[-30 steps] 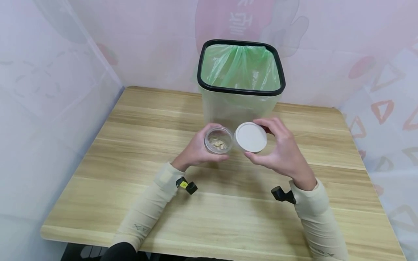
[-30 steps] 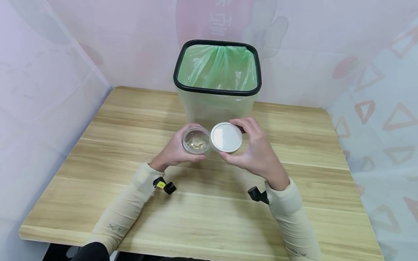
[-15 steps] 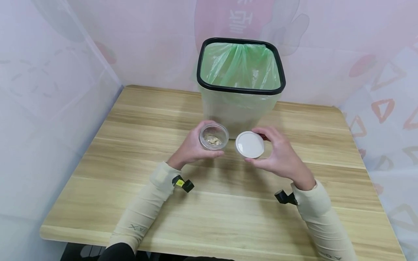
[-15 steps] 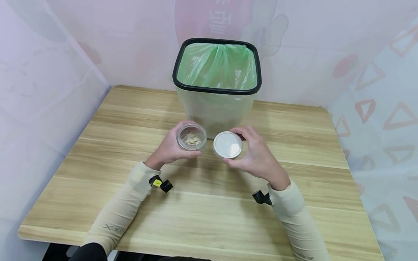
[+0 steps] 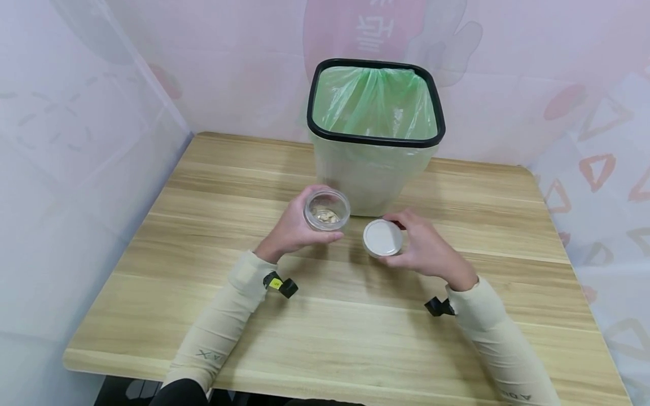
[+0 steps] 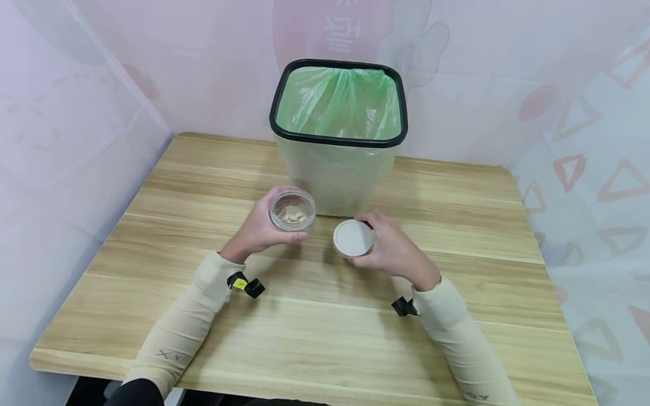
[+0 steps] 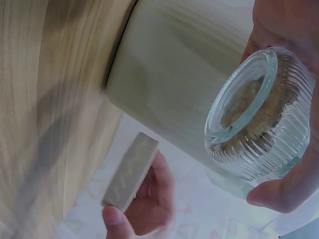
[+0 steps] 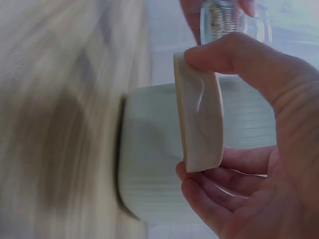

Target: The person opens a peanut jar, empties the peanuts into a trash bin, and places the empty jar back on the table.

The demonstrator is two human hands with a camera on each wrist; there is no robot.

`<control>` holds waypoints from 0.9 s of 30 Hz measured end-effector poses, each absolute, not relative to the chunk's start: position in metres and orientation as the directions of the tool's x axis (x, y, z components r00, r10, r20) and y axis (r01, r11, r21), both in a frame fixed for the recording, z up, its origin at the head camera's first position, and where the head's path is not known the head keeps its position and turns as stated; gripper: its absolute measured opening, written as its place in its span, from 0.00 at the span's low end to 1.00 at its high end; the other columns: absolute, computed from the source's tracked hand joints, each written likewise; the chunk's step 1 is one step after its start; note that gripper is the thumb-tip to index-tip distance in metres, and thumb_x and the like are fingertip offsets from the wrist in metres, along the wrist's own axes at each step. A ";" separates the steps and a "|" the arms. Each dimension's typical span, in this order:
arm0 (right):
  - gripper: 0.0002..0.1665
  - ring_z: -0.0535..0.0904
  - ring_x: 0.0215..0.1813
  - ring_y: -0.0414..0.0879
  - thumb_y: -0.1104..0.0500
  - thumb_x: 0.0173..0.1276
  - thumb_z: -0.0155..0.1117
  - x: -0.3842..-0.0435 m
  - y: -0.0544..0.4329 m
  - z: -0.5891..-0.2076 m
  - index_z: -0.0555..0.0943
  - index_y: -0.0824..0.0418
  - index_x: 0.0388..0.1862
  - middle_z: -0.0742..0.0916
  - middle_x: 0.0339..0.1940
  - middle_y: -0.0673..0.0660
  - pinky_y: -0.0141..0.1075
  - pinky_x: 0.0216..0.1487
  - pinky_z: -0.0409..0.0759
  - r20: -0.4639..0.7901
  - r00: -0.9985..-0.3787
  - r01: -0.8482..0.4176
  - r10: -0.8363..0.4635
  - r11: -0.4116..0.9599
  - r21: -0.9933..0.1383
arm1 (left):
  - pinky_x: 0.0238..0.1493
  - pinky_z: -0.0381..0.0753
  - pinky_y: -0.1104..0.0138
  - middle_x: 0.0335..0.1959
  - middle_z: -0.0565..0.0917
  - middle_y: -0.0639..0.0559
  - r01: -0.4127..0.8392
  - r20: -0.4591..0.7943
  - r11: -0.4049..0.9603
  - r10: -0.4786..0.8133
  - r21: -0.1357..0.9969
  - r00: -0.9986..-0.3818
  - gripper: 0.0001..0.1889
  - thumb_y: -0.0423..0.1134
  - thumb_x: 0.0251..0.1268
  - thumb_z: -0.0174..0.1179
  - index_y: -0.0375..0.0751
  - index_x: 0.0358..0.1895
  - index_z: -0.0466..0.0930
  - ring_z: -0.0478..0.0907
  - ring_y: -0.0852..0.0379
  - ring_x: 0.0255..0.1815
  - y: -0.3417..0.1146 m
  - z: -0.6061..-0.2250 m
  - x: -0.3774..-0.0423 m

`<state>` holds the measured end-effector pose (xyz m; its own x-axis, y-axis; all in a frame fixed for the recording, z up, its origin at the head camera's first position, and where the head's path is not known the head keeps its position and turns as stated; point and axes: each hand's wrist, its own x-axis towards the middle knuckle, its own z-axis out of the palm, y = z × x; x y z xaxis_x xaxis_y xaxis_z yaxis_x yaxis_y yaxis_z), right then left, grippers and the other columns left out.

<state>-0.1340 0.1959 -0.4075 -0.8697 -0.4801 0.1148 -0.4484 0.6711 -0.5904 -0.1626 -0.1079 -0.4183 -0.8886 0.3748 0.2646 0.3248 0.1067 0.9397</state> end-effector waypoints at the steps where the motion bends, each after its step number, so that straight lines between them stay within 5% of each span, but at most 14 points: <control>1: 0.47 0.81 0.55 0.55 0.52 0.46 0.89 -0.135 0.195 -0.409 0.79 0.65 0.65 0.85 0.55 0.61 0.53 0.56 0.83 0.106 -0.867 -0.450 -0.487 0.673 -0.587 | 0.71 0.75 0.51 0.61 0.84 0.41 0.324 0.263 0.108 0.373 0.940 -0.890 0.45 0.31 0.39 0.85 0.37 0.67 0.72 0.80 0.44 0.62 -0.109 -0.418 -0.163; 18: 0.46 0.82 0.57 0.56 0.51 0.47 0.88 -0.143 0.189 -0.434 0.80 0.69 0.62 0.86 0.56 0.63 0.51 0.59 0.83 0.034 -0.833 -0.483 -0.552 0.696 -0.531 | 0.71 0.75 0.52 0.61 0.84 0.41 0.341 0.284 0.107 0.357 0.934 -0.890 0.45 0.30 0.40 0.85 0.37 0.66 0.72 0.80 0.44 0.63 -0.118 -0.412 -0.162; 27: 0.47 0.82 0.59 0.57 0.51 0.47 0.87 -0.143 0.186 -0.444 0.78 0.69 0.64 0.85 0.59 0.63 0.51 0.61 0.83 -0.012 -0.832 -0.462 -0.554 0.705 -0.538 | 0.73 0.74 0.50 0.61 0.83 0.39 0.346 0.293 0.101 0.346 0.933 -0.891 0.45 0.29 0.39 0.84 0.35 0.67 0.72 0.77 0.33 0.65 -0.120 -0.408 -0.162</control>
<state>-0.1426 0.1860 -0.4436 -0.8321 -0.5545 -0.0117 -0.4622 0.7050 -0.5379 -0.1619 -0.1205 -0.4081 -0.8914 0.3460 0.2928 0.3457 0.1009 0.9329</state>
